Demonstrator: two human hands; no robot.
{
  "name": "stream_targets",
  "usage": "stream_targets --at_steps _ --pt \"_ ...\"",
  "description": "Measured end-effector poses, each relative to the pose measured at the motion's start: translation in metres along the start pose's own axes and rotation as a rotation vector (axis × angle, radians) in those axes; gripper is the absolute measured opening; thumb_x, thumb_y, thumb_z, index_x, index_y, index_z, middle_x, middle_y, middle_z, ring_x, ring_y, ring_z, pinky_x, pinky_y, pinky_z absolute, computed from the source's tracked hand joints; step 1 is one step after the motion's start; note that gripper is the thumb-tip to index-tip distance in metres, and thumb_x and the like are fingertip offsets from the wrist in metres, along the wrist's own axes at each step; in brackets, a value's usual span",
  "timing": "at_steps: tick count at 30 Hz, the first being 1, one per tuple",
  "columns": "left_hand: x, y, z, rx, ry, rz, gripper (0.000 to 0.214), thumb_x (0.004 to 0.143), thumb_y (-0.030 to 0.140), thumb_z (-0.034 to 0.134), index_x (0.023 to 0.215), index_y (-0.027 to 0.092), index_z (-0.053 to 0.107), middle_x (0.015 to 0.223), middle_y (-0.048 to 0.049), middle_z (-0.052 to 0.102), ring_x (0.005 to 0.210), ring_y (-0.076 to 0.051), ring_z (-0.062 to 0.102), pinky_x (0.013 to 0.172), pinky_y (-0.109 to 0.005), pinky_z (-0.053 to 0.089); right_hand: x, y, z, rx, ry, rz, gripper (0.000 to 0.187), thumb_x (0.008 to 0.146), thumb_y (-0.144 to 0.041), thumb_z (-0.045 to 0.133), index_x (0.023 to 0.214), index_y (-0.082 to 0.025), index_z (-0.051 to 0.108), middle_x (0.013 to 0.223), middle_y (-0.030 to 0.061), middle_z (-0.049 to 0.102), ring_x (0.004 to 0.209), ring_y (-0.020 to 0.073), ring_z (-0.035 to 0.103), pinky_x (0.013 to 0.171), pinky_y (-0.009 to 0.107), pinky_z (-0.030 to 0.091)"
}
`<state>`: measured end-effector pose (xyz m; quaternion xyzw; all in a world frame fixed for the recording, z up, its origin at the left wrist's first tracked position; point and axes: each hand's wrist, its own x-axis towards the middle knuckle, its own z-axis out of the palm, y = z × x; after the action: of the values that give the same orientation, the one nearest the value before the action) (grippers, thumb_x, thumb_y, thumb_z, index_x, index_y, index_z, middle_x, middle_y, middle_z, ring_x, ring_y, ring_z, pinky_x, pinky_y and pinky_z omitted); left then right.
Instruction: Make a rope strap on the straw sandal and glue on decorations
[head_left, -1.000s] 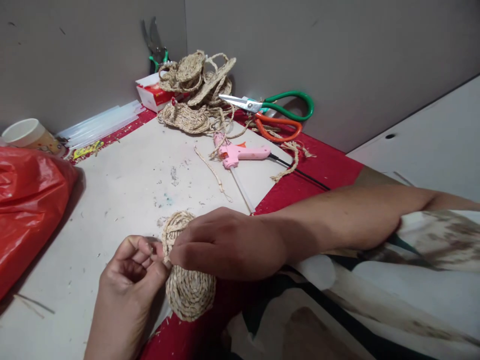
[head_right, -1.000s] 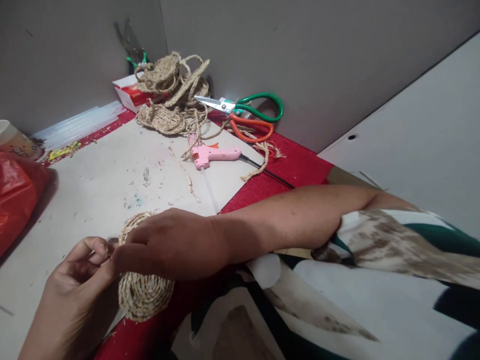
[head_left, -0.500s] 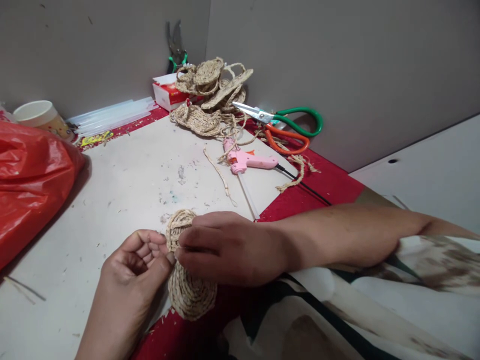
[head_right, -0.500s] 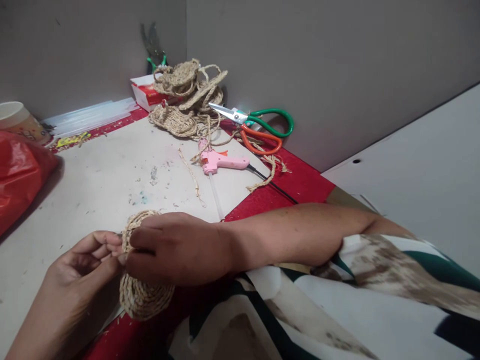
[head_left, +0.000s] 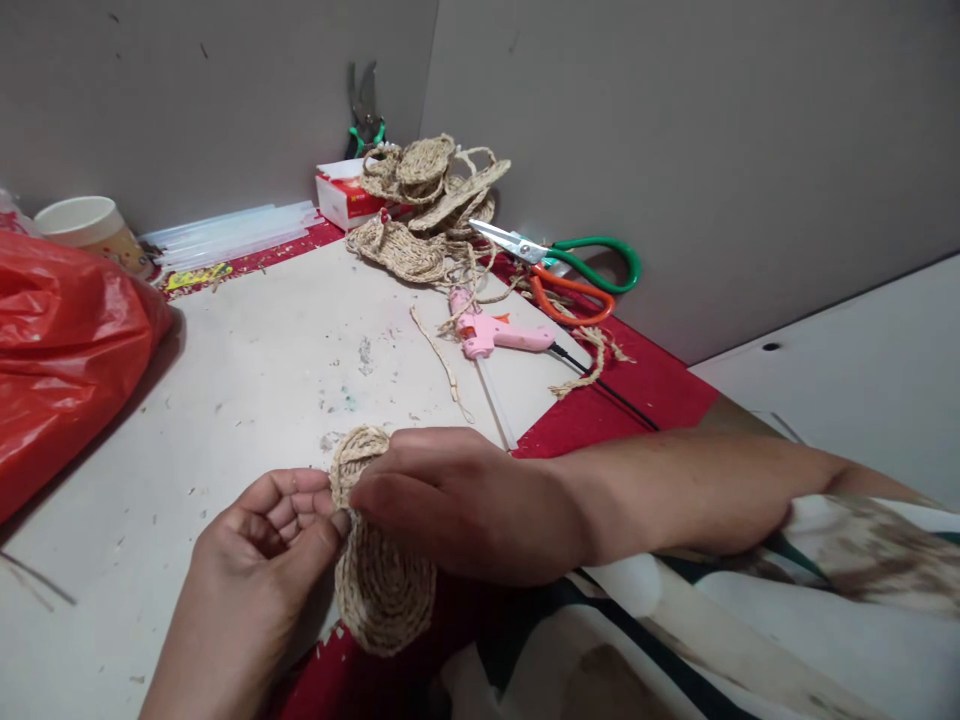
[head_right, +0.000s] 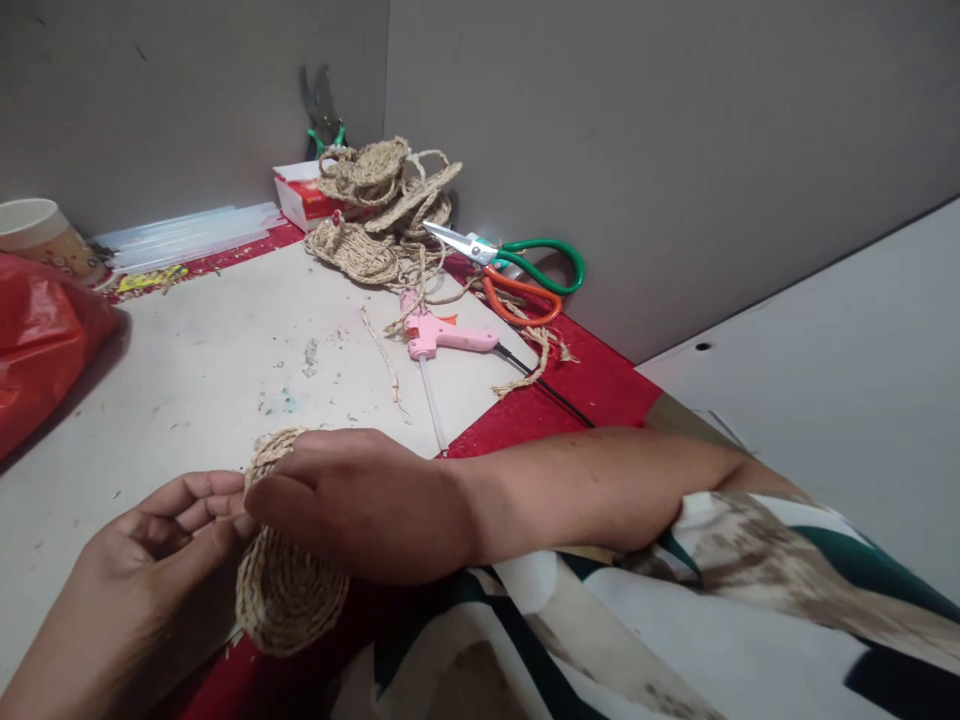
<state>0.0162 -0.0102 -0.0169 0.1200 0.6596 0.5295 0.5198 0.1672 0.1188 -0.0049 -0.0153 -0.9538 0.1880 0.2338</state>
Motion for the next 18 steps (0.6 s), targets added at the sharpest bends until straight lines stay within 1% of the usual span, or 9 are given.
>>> stream_targets --at_steps 3,6,10,12,13,16,18 --pt "-0.003 0.002 0.003 -0.051 -0.011 -0.032 0.044 0.056 0.029 0.088 0.094 0.018 0.068 0.080 -0.0055 0.071 0.069 -0.018 0.067 0.058 -0.024 0.052 0.000 -0.001 -0.003 -0.003 -0.025 -0.009 0.025 0.099 -0.020 0.044 0.086 -0.012 0.064 0.084 0.0031 0.064 0.077 0.0096 0.053 0.069 0.020 0.043" --pt "-0.005 0.004 0.005 -0.063 0.012 -0.054 0.047 0.052 0.025 0.089 0.095 0.019 0.070 0.078 -0.0046 0.071 0.066 -0.016 0.066 0.055 -0.022 0.051 0.001 -0.002 -0.004 0.041 -0.020 0.011 0.031 0.101 -0.024 0.041 0.086 -0.011 0.065 0.081 0.0035 0.064 0.075 0.0097 0.053 0.067 0.021 0.043" --pt "-0.007 0.003 0.005 -0.047 0.040 -0.039 0.046 0.057 0.035 0.088 0.098 0.021 0.072 0.083 -0.0059 0.072 0.069 -0.017 0.066 0.060 -0.025 0.054 0.001 -0.001 -0.001 0.068 -0.004 0.018 0.031 0.101 -0.024 0.040 0.086 -0.012 0.064 0.080 0.0037 0.063 0.075 0.0095 0.053 0.069 0.021 0.043" --pt "-0.008 0.004 0.004 -0.004 0.061 -0.028 0.049 0.055 0.038 0.089 0.098 0.022 0.072 0.081 -0.0057 0.071 0.067 -0.018 0.066 0.060 -0.028 0.055 0.000 0.000 0.001 0.087 0.017 0.013 0.030 0.101 -0.023 0.041 0.085 -0.011 0.064 0.080 0.0031 0.063 0.075 0.0087 0.053 0.071 0.020 0.043" --pt "-0.009 0.004 0.003 0.027 0.082 -0.020 0.051 0.052 0.039 0.089 0.097 0.022 0.073 0.078 -0.0054 0.071 0.065 -0.018 0.065 0.058 -0.028 0.055 0.000 0.001 0.001 0.083 0.042 -0.016 0.030 0.101 -0.022 0.042 0.086 -0.011 0.064 0.080 0.0030 0.064 0.075 0.0088 0.053 0.071 0.020 0.043" --pt "-0.011 0.006 0.003 0.091 0.133 0.016 0.053 0.047 0.040 0.091 0.093 0.022 0.074 0.075 -0.0050 0.071 0.062 -0.018 0.065 0.055 -0.026 0.055 -0.001 0.005 0.001 0.027 0.127 -0.174 0.026 0.099 -0.019 0.044 0.089 -0.009 0.066 0.084 0.0036 0.067 0.075 0.0104 0.053 0.069 0.023 0.043" --pt "-0.012 0.008 0.004 0.085 0.138 0.030 0.050 0.046 0.040 0.091 0.090 0.021 0.074 0.073 -0.0052 0.071 0.062 -0.018 0.066 0.054 -0.024 0.054 -0.002 0.008 0.001 -0.018 0.130 -0.240 0.026 0.099 -0.018 0.044 0.092 -0.008 0.066 0.085 0.0044 0.067 0.076 0.0112 0.054 0.069 0.024 0.043"
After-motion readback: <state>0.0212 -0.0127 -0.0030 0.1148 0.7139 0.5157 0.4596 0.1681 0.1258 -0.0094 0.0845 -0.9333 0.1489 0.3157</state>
